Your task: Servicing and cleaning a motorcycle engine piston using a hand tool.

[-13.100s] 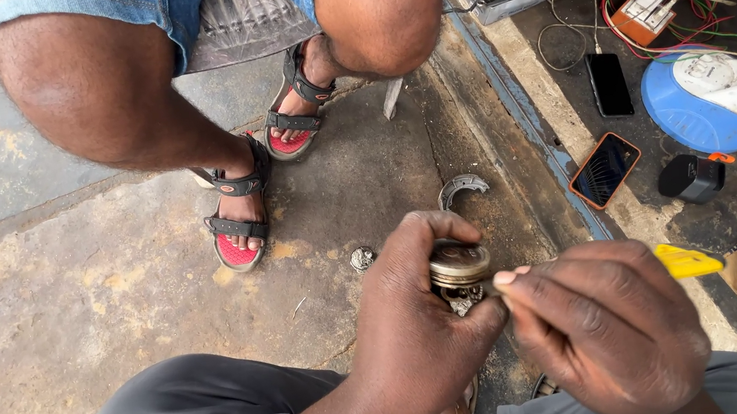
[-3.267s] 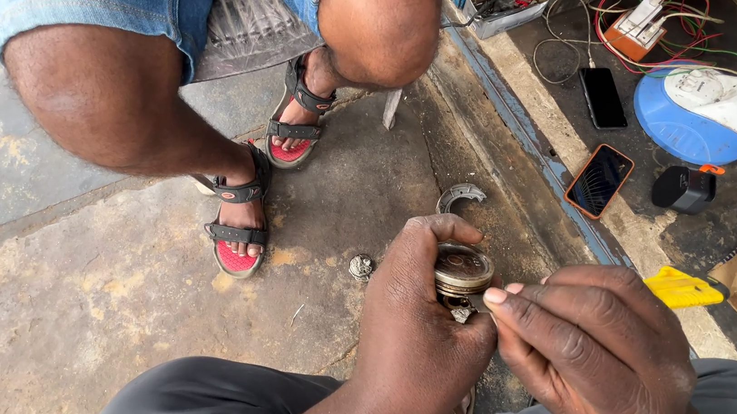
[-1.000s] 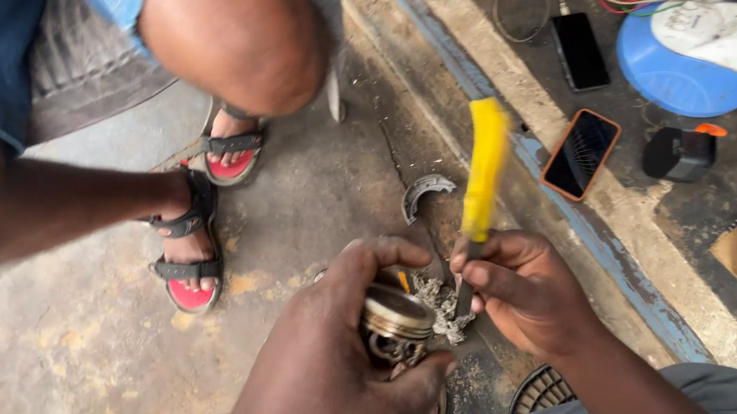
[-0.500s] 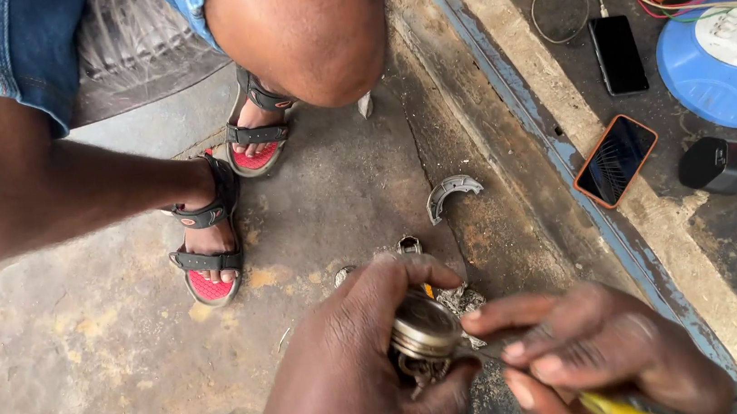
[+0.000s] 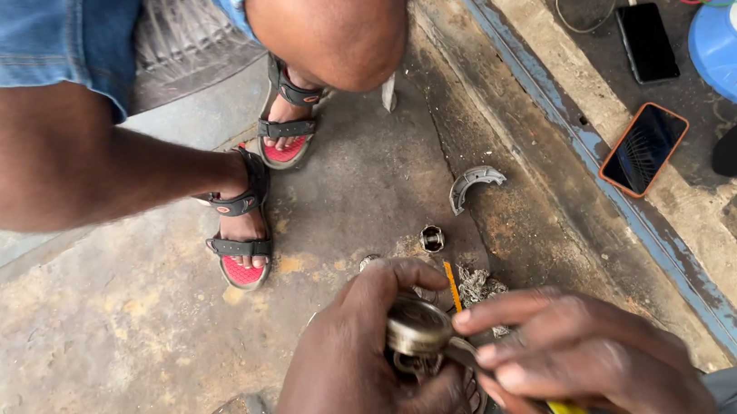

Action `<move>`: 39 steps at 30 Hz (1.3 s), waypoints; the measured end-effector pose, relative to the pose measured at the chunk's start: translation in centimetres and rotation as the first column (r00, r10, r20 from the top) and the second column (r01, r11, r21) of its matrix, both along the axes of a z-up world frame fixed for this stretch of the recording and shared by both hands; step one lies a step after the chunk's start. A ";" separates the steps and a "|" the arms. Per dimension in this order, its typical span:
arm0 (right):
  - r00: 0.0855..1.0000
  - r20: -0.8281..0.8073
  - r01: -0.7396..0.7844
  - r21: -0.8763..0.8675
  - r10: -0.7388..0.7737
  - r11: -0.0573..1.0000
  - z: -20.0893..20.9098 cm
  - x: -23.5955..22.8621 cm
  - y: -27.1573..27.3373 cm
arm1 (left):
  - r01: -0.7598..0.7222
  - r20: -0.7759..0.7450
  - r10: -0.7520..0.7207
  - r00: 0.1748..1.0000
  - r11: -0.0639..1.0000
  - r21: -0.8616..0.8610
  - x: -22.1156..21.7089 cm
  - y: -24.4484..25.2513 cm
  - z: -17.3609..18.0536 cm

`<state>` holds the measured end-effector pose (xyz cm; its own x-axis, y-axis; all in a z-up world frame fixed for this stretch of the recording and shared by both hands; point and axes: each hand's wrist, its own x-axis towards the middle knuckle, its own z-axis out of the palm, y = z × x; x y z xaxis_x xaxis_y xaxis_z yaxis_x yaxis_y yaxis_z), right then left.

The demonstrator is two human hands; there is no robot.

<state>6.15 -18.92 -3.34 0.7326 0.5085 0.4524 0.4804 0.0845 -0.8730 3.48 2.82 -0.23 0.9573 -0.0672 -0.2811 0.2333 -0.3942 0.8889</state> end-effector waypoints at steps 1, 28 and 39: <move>0.998 0.026 0.058 -0.005 -0.058 0.998 -0.1 0.0 0.4 | -0.014 -0.062 0.014 0.998 1.000 0.009 0.1 -0.1 0.1; 0.983 -0.012 0.183 0.075 -0.183 0.980 -0.8 -0.7 2.6 | 0.117 0.029 -0.119 0.992 0.990 0.075 1.6 -0.1 -0.5; 0.983 0.056 0.170 0.102 -0.176 0.980 -0.6 0.0 1.8 | 0.046 -0.095 -0.055 0.994 0.995 -0.087 1.7 -1.0 -0.2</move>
<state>6.13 -17.10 -3.95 0.7735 0.3283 0.5422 0.5502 0.0769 -0.8315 5.13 1.83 -0.43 0.9203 -0.1422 -0.3643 0.3023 -0.3323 0.8934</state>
